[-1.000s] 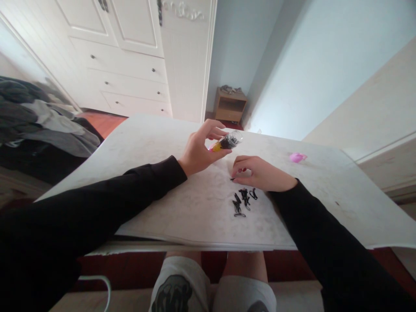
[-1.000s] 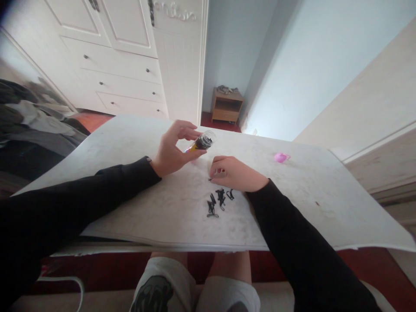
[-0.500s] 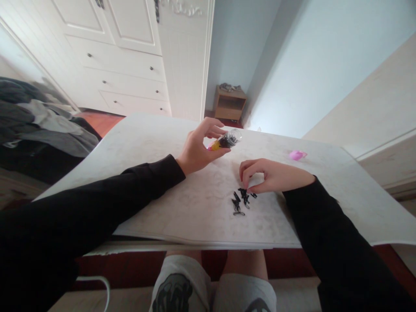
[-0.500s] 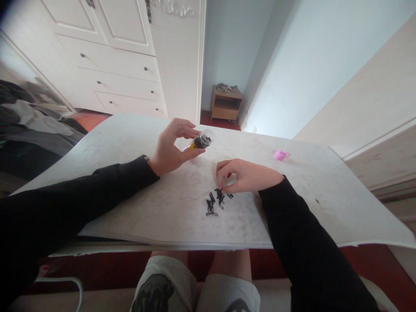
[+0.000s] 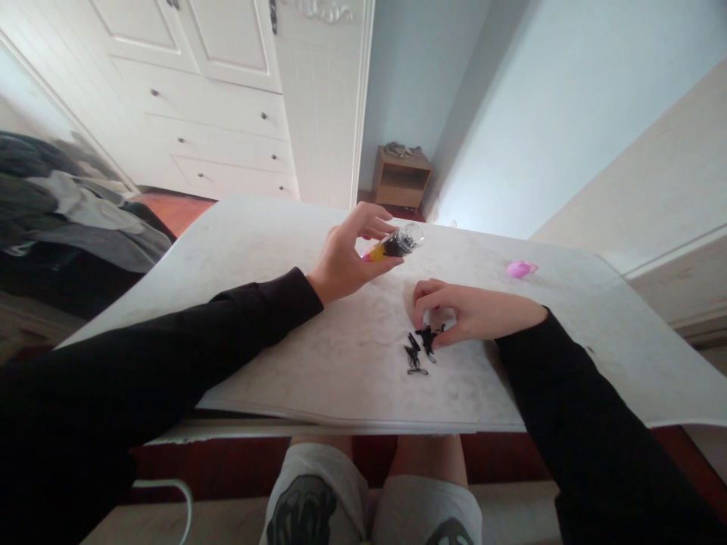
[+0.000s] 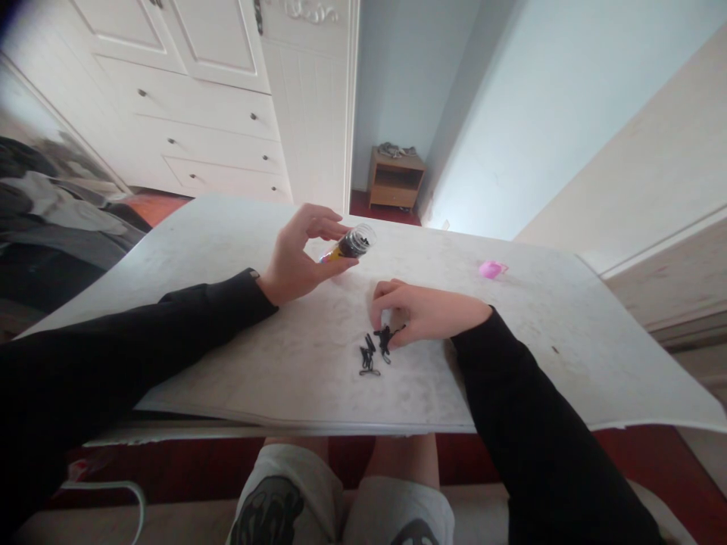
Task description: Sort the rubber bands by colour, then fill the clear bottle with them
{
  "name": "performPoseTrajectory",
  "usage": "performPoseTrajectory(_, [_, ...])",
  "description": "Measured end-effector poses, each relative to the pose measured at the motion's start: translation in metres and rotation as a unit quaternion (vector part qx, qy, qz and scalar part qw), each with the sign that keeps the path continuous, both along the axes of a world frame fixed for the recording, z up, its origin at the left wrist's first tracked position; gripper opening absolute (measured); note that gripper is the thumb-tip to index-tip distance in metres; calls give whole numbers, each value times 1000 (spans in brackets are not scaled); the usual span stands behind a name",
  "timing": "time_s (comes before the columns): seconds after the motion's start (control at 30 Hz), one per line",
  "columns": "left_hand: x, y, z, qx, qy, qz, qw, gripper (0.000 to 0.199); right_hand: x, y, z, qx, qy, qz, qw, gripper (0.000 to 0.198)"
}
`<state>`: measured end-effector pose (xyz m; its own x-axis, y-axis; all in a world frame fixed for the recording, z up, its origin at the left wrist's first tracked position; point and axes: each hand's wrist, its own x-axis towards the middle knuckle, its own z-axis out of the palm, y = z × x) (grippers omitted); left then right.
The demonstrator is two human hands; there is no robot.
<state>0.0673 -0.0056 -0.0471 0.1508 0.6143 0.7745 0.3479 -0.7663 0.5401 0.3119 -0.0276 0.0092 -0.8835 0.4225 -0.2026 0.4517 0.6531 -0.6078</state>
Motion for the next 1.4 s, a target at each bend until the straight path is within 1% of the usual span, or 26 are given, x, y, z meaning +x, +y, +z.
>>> performPoseTrajectory(0.2, [0,0,0,8,1,1,1000,49,-2,0,-2,-48,6,-9,999,8])
performPoseTrajectory(0.33, [0,1,0,8,6,4,1000,50,-5,-1,-1,-45,22,-4,999,4])
performPoseTrajectory(0.53, [0,-1,1,22,0,-1,1000,48,-8,-2,-1,-32,21,6,999,8])
performPoseTrajectory(0.67, [-1,0,1,18,4,1,1000,50,-5,-1,1,-28,43,-28,998,10])
performPoseTrajectory(0.73, [-1,1,0,19,1,-5,1000,51,-3,-1,2,-21,58,-61,996,11])
performPoseTrajectory(0.8, [-2,3,-1,34,-5,-12,999,50,-2,-1,2,0,91,-98,991,11])
performPoseTrajectory(0.87, [-3,4,-2,52,-7,-9,999,48,-2,-1,1,30,153,-138,978,14])
performPoseTrajectory(0.9, [-3,4,-2,60,-6,-4,998,47,-2,-1,0,46,191,-162,967,15])
performPoseTrajectory(1.0, [-3,3,-1,67,16,23,997,42,-3,3,-5,102,285,-247,921,16])
performPoseTrajectory(1.07, [-3,0,1,60,34,36,997,41,-4,6,-8,148,317,-296,889,15])
performPoseTrajectory(1.13, [-2,-3,2,48,52,39,997,43,-5,9,-11,185,331,-322,868,13])
performPoseTrajectory(1.23, [-1,-6,3,37,73,30,996,45,-8,9,-14,220,330,-317,862,7])
performPoseTrajectory(1.4, [0,-7,1,39,91,19,995,44,-17,3,-17,279,332,-276,858,1])
